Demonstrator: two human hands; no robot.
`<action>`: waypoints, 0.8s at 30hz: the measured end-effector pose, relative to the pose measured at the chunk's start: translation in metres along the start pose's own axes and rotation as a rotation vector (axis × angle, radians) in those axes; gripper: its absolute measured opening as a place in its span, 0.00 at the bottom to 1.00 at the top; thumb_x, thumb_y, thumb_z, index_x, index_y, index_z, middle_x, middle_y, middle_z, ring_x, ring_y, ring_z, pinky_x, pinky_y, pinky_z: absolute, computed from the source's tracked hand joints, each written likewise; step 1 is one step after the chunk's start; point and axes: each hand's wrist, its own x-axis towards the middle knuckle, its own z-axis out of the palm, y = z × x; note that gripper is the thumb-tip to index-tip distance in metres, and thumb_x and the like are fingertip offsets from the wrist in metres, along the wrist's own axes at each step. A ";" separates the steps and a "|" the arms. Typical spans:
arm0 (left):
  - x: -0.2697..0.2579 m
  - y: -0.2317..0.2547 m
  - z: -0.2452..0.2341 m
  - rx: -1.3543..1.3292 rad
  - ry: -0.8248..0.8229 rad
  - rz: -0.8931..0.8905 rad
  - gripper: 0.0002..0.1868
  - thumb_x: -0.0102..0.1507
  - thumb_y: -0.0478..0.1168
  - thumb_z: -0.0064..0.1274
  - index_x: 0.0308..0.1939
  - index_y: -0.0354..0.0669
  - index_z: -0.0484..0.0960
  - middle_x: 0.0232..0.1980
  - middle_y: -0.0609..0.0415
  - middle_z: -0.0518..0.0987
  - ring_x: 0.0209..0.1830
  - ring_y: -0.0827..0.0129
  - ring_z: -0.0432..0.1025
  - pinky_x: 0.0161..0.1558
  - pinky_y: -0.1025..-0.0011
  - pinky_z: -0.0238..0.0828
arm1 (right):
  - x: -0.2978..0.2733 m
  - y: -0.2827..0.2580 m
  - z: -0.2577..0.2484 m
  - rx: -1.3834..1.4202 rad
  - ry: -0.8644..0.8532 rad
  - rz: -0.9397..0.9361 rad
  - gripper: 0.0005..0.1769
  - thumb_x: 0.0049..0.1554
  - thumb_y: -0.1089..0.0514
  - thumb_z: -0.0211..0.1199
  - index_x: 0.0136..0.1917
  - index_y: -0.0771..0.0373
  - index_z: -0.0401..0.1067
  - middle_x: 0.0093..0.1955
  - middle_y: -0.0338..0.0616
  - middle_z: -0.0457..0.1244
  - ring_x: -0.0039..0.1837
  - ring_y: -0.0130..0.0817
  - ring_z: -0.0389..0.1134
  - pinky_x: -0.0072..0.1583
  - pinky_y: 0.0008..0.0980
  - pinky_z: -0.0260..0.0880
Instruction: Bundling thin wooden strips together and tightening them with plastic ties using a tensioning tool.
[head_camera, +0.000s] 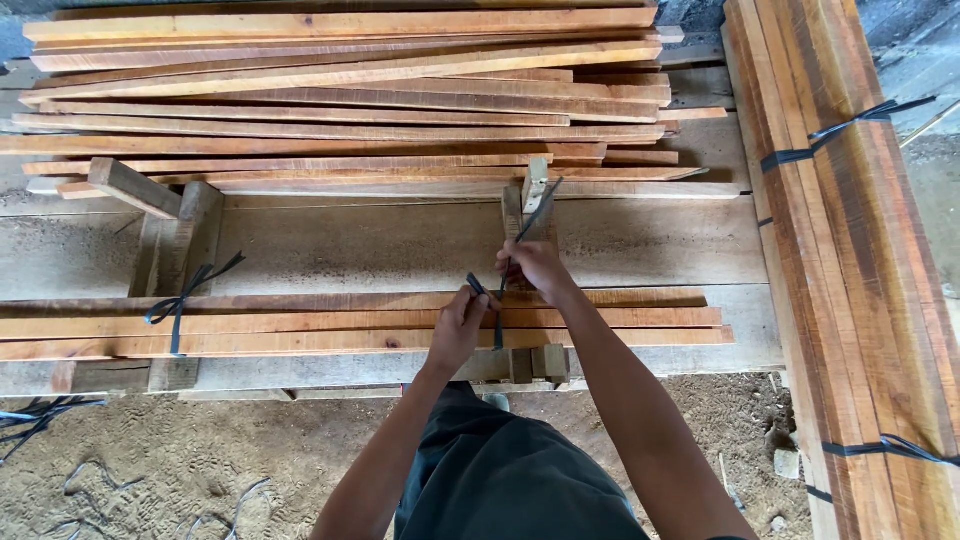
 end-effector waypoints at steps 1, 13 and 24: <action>0.004 0.012 0.001 -0.001 -0.001 0.001 0.11 0.76 0.42 0.45 0.42 0.45 0.79 0.35 0.48 0.85 0.25 0.76 0.70 0.32 0.72 0.68 | 0.000 -0.004 -0.002 -0.001 0.002 0.000 0.26 0.71 0.44 0.57 0.61 0.74 0.75 0.69 0.74 0.60 0.79 0.76 0.49 0.75 0.76 0.50; 0.083 -0.035 0.027 -0.187 0.074 -0.091 0.14 0.78 0.44 0.40 0.45 0.42 0.78 0.37 0.48 0.83 0.36 0.66 0.78 0.39 0.64 0.73 | 0.076 0.065 -0.010 0.478 0.081 0.177 0.19 0.72 0.49 0.49 0.57 0.64 0.75 0.44 0.45 0.65 0.45 0.35 0.67 0.49 0.43 0.71; 0.074 -0.036 0.026 -0.417 0.059 -0.176 0.17 0.79 0.43 0.32 0.42 0.43 0.75 0.31 0.52 0.79 0.32 0.69 0.75 0.46 0.58 0.77 | 0.079 0.066 -0.007 0.684 0.357 0.279 0.15 0.64 0.51 0.54 0.36 0.55 0.63 0.32 0.30 0.43 0.31 0.25 0.49 0.34 0.30 0.53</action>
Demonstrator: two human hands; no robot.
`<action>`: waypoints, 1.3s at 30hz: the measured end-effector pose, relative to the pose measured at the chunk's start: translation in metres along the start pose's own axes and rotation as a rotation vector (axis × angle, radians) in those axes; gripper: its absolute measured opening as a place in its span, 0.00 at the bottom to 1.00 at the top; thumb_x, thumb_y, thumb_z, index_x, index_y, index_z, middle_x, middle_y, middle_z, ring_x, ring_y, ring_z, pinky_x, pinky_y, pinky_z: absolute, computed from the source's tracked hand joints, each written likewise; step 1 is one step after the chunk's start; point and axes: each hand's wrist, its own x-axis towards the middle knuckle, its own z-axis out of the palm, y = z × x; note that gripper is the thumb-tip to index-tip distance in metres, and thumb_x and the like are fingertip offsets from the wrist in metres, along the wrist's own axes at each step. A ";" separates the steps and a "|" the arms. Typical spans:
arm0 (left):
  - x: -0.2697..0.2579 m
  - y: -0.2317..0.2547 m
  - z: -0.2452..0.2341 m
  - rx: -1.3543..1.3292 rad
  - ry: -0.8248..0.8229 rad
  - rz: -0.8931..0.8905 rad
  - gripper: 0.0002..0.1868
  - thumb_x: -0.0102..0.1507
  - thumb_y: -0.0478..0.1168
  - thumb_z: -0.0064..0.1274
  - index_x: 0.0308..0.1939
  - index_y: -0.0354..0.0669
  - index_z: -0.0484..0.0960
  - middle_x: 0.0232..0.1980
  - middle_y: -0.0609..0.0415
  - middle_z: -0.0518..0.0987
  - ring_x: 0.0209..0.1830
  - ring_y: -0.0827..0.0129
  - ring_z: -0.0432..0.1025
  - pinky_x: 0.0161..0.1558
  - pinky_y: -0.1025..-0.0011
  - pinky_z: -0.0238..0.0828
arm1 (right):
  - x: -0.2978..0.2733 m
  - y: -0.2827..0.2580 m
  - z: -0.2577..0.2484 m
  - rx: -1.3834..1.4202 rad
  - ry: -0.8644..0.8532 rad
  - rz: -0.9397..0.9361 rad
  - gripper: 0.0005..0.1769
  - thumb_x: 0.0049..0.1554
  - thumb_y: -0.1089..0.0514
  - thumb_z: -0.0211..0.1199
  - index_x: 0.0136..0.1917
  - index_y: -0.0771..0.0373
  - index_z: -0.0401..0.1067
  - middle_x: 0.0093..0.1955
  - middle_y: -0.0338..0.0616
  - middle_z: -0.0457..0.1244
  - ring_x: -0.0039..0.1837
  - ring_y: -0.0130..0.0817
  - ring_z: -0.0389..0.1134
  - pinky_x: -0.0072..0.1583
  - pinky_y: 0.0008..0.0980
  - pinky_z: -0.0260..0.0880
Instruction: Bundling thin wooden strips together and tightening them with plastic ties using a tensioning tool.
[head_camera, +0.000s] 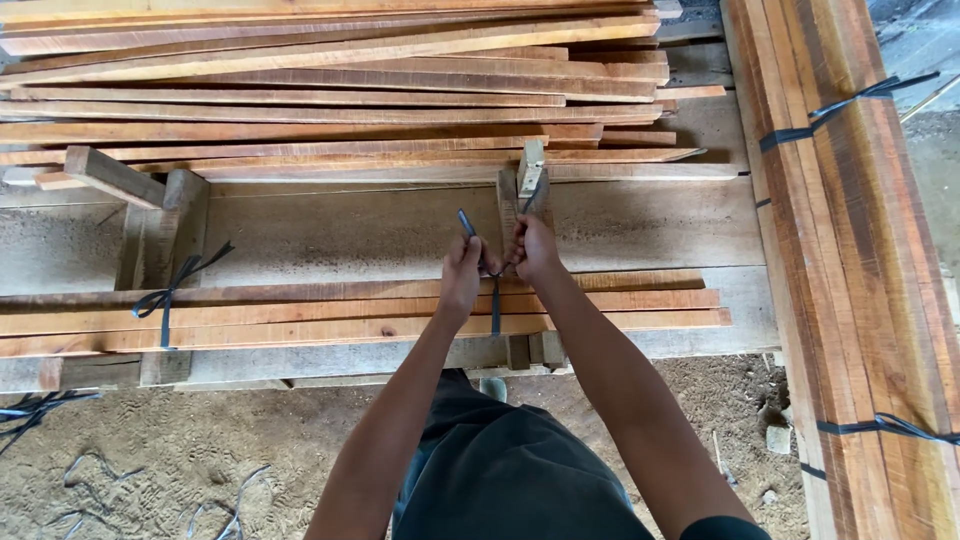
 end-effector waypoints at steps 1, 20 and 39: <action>-0.007 -0.008 -0.002 0.002 0.000 -0.003 0.17 0.79 0.43 0.32 0.42 0.43 0.75 0.31 0.52 0.79 0.32 0.69 0.75 0.46 0.58 0.77 | -0.003 -0.001 0.003 0.002 0.001 0.003 0.15 0.64 0.51 0.54 0.36 0.55 0.63 0.32 0.30 0.43 0.31 0.25 0.49 0.34 0.30 0.53; -0.077 0.007 0.005 0.064 -0.076 0.274 0.19 0.78 0.39 0.35 0.34 0.42 0.74 0.26 0.60 0.66 0.33 0.81 0.58 0.39 0.73 0.62 | -0.016 0.016 0.061 -0.796 0.271 -0.419 0.25 0.61 0.49 0.57 0.25 0.49 0.55 0.21 0.35 0.47 0.25 0.26 0.51 0.32 0.39 0.54; -0.068 0.030 0.009 0.187 0.060 0.287 0.17 0.76 0.36 0.39 0.32 0.42 0.74 0.22 0.59 0.65 0.24 0.77 0.56 0.30 0.74 0.60 | 0.038 0.060 0.072 -1.303 0.031 -0.367 0.21 0.57 0.51 0.52 0.39 0.73 0.74 0.38 0.65 0.69 0.48 0.64 0.74 0.41 0.53 0.74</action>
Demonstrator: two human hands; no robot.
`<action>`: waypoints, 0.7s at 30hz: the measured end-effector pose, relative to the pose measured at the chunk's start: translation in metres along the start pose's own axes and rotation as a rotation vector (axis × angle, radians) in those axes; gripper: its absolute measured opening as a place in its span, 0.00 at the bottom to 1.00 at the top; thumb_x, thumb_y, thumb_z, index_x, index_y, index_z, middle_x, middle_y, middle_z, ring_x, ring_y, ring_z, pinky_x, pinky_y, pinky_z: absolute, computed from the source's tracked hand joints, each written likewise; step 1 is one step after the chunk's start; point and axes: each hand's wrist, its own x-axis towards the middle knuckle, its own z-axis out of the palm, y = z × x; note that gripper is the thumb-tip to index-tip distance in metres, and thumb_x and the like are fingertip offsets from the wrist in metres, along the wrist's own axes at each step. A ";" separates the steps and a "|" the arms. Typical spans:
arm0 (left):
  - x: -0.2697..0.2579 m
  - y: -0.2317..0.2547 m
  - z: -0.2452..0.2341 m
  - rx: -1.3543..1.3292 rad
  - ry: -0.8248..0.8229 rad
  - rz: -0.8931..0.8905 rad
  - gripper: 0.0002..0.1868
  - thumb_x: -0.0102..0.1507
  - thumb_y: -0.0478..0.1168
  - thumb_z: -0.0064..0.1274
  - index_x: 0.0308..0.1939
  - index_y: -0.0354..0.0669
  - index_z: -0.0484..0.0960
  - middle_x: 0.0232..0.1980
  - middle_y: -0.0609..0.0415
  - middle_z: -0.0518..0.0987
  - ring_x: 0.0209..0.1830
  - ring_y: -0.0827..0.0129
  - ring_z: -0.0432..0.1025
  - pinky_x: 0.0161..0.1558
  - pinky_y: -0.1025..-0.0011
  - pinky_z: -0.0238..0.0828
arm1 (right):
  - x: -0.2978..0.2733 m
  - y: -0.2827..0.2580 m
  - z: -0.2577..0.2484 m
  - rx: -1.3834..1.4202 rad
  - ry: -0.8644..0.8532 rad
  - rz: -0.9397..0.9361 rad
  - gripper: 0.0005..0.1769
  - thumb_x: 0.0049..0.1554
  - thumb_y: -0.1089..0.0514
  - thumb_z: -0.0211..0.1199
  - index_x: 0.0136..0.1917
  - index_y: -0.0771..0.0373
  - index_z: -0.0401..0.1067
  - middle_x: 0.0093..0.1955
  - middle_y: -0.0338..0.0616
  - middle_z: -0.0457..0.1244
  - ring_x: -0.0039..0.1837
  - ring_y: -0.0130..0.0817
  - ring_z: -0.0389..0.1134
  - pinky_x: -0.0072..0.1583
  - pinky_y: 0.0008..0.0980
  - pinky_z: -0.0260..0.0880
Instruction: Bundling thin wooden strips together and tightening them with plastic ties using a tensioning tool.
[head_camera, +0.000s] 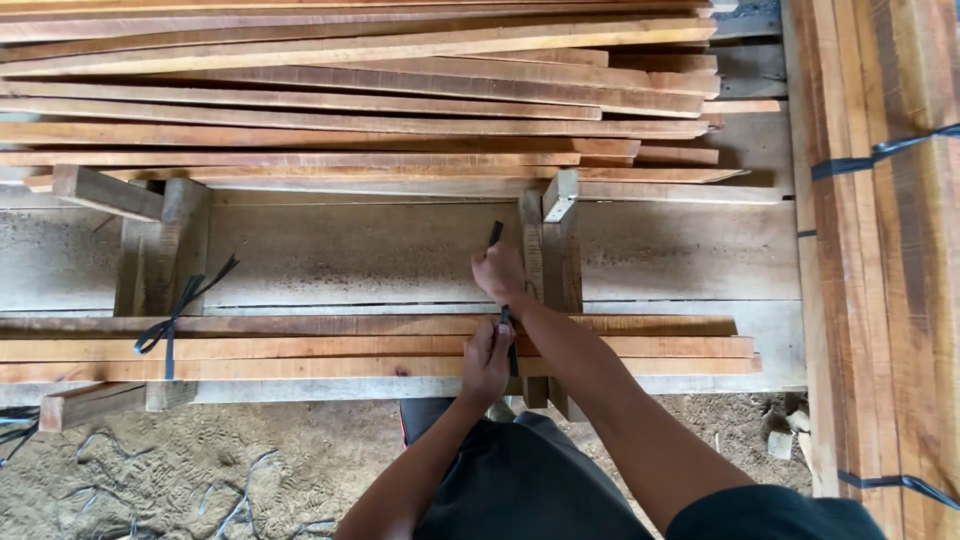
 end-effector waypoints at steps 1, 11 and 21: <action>0.002 0.002 0.001 0.002 -0.005 0.002 0.17 0.76 0.36 0.39 0.32 0.42 0.74 0.22 0.59 0.65 0.24 0.77 0.56 0.30 0.74 0.60 | 0.006 0.005 0.001 0.004 0.003 0.001 0.21 0.57 0.51 0.52 0.39 0.73 0.74 0.38 0.65 0.69 0.48 0.64 0.74 0.41 0.53 0.74; 0.015 -0.007 0.006 -0.309 0.016 -0.378 0.18 0.79 0.38 0.32 0.33 0.45 0.67 0.33 0.70 0.52 0.33 0.84 0.45 0.38 0.75 0.56 | 0.010 0.018 -0.018 0.406 0.325 -0.064 0.27 0.61 0.53 0.54 0.22 0.53 0.53 0.20 0.34 0.44 0.26 0.22 0.43 0.32 0.40 0.48; 0.000 -0.046 0.000 -0.244 -0.097 -0.086 0.17 0.79 0.39 0.34 0.38 0.41 0.72 0.27 0.60 0.63 0.46 0.33 0.55 0.50 0.53 0.74 | -0.032 -0.012 -0.068 0.581 0.485 -0.037 0.28 0.61 0.58 0.52 0.21 0.48 0.51 0.20 0.30 0.40 0.25 0.20 0.37 0.32 0.37 0.46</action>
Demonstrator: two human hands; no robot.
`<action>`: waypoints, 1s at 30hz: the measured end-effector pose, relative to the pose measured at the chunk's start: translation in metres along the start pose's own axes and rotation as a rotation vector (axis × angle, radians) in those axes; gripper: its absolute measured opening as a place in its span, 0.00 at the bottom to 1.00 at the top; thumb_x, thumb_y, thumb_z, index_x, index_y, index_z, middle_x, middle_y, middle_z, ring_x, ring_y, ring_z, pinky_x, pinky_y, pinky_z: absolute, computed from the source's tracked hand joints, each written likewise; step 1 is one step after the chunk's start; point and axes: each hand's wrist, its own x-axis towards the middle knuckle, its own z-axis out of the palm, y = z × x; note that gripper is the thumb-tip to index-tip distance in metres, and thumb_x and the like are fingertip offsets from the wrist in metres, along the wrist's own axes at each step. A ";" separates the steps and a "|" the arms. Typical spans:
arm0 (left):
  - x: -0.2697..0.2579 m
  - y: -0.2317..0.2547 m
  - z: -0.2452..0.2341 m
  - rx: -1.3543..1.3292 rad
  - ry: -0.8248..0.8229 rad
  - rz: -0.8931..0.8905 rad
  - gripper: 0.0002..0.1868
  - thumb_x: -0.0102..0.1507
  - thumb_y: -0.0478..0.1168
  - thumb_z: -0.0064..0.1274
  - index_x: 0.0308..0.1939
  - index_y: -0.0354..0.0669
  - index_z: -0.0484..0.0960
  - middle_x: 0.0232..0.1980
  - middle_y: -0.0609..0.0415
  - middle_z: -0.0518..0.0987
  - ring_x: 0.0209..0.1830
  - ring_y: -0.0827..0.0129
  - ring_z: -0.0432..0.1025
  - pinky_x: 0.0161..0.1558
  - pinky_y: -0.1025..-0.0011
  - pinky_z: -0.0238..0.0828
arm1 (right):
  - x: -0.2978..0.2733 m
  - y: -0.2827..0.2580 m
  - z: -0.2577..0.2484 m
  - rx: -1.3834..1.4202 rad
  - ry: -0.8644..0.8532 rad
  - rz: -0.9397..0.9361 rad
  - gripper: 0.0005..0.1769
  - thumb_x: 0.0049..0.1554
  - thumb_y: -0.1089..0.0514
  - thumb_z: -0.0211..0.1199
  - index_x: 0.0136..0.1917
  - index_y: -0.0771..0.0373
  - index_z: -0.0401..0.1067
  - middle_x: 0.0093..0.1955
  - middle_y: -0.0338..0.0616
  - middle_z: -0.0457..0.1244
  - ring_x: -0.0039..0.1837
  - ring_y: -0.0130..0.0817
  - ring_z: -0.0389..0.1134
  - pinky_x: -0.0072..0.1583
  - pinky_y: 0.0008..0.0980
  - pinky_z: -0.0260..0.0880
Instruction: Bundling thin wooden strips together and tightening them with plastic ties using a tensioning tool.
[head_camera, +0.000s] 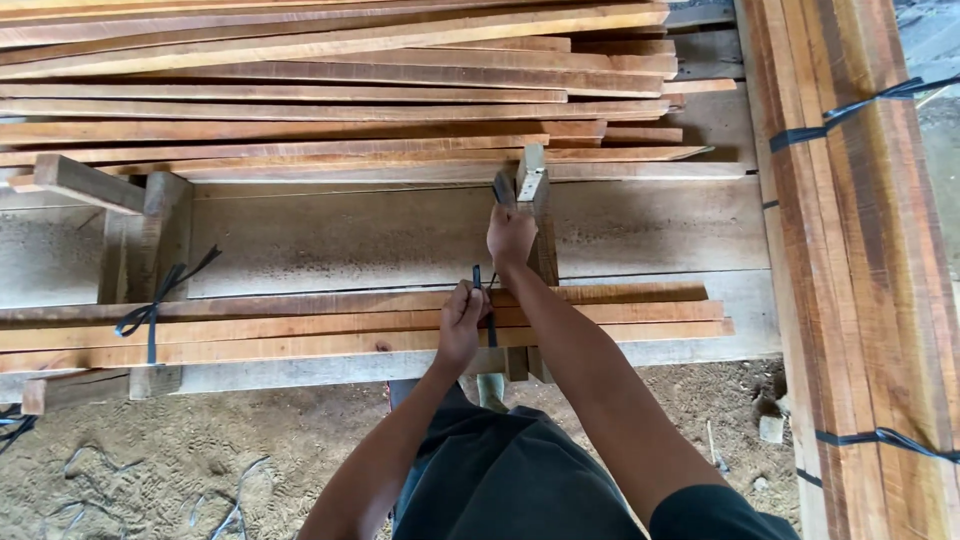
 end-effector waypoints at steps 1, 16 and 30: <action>0.000 0.000 0.000 0.000 0.006 -0.001 0.17 0.79 0.39 0.34 0.38 0.41 0.72 0.27 0.60 0.63 0.46 0.33 0.55 0.50 0.53 0.74 | 0.002 0.004 0.000 -0.002 -0.006 0.000 0.28 0.61 0.58 0.52 0.21 0.48 0.51 0.20 0.30 0.40 0.25 0.20 0.37 0.32 0.37 0.46; 0.004 0.039 0.013 -0.015 0.101 0.060 0.17 0.77 0.38 0.37 0.33 0.40 0.70 0.26 0.56 0.66 0.28 0.77 0.56 0.42 0.67 0.69 | 0.002 0.026 0.045 -0.820 -0.748 -0.057 0.21 0.63 0.57 0.45 0.50 0.72 0.76 0.50 0.63 0.70 0.56 0.64 0.74 0.52 0.64 0.76; 0.011 0.028 0.025 -0.045 0.282 -0.316 0.18 0.78 0.45 0.32 0.35 0.45 0.68 0.30 0.73 0.56 0.29 0.88 0.51 0.39 0.76 0.63 | 0.009 0.024 0.018 -0.173 -0.011 0.041 0.29 0.58 0.54 0.54 0.19 0.55 0.49 0.17 0.31 0.44 0.23 0.19 0.41 0.27 0.30 0.52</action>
